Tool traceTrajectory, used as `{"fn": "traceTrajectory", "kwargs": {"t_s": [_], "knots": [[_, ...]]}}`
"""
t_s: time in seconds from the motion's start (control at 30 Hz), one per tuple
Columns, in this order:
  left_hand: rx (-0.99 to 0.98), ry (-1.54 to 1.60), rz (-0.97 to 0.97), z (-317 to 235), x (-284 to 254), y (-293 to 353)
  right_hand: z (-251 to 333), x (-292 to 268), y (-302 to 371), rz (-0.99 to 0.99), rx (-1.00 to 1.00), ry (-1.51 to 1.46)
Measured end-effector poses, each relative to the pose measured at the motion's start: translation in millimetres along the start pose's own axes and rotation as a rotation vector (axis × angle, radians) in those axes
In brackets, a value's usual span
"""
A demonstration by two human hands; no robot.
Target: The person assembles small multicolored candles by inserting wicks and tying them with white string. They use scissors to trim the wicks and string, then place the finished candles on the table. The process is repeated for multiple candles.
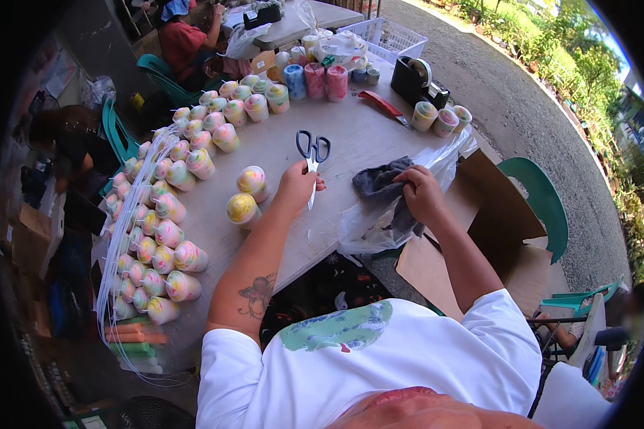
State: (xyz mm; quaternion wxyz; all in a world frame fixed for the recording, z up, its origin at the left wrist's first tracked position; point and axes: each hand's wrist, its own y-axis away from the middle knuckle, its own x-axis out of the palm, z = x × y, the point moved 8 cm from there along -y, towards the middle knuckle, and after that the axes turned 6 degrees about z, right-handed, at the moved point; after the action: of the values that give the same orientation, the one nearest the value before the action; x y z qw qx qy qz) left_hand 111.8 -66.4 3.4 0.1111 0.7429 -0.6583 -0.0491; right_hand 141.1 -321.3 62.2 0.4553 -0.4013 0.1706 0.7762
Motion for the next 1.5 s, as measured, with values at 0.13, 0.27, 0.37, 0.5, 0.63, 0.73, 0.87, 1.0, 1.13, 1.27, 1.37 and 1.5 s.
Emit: {"fn": "traceTrajectory", "kwargs": {"t_s": [0.13,0.27,0.37,0.5,0.63,0.73,0.87,1.0,1.13,1.27,1.37,1.5], "knots": [[0.059,-0.478,-0.171,-29.2,-0.1,-42.7,1.9,-23.9,-53.5,-0.067,-0.088,0.004],[0.291,-0.922,-0.301,-54.8,22.8,-57.6,6.4,20.0,-73.0,-0.032,0.048,0.417],[0.486,-0.654,-0.187,-60.9,69.8,-51.1,-11.3,38.9,-86.1,-0.123,-0.231,0.313],[0.397,-0.205,-0.029,-51.8,97.2,-61.6,20.4,12.7,-42.5,-0.281,-0.387,-0.232],[0.211,0.501,0.329,-31.9,159.9,-43.4,36.8,-9.6,-5.9,-0.66,-0.463,-0.546],[0.086,0.759,0.403,-37.1,188.9,7.4,15.0,-19.1,-40.6,-0.606,-0.333,-0.51],[0.061,0.599,0.418,-16.4,187.2,56.5,36.4,-31.2,-66.5,-0.661,-0.39,-0.194],[0.357,-0.208,0.611,-58.3,156.7,141.1,-2.3,-19.0,-76.5,-0.444,-0.118,0.221],[0.589,-1.28,-0.332,-104.5,12.5,149.1,13.6,-3.5,-48.3,-0.212,-0.16,0.374],[-0.158,-1.466,-0.361,-91.9,-59.2,111.7,-5.8,30.2,-54.8,0.051,-0.041,0.507],[-0.281,-1.348,-0.257,-68.8,-82.8,87.9,-8.3,23.7,-77.3,-0.046,-0.124,0.213],[-0.255,-1.318,-0.254,-59.3,-84.2,87.1,42.5,11.5,-59.5,-0.129,-0.161,0.376]]}}
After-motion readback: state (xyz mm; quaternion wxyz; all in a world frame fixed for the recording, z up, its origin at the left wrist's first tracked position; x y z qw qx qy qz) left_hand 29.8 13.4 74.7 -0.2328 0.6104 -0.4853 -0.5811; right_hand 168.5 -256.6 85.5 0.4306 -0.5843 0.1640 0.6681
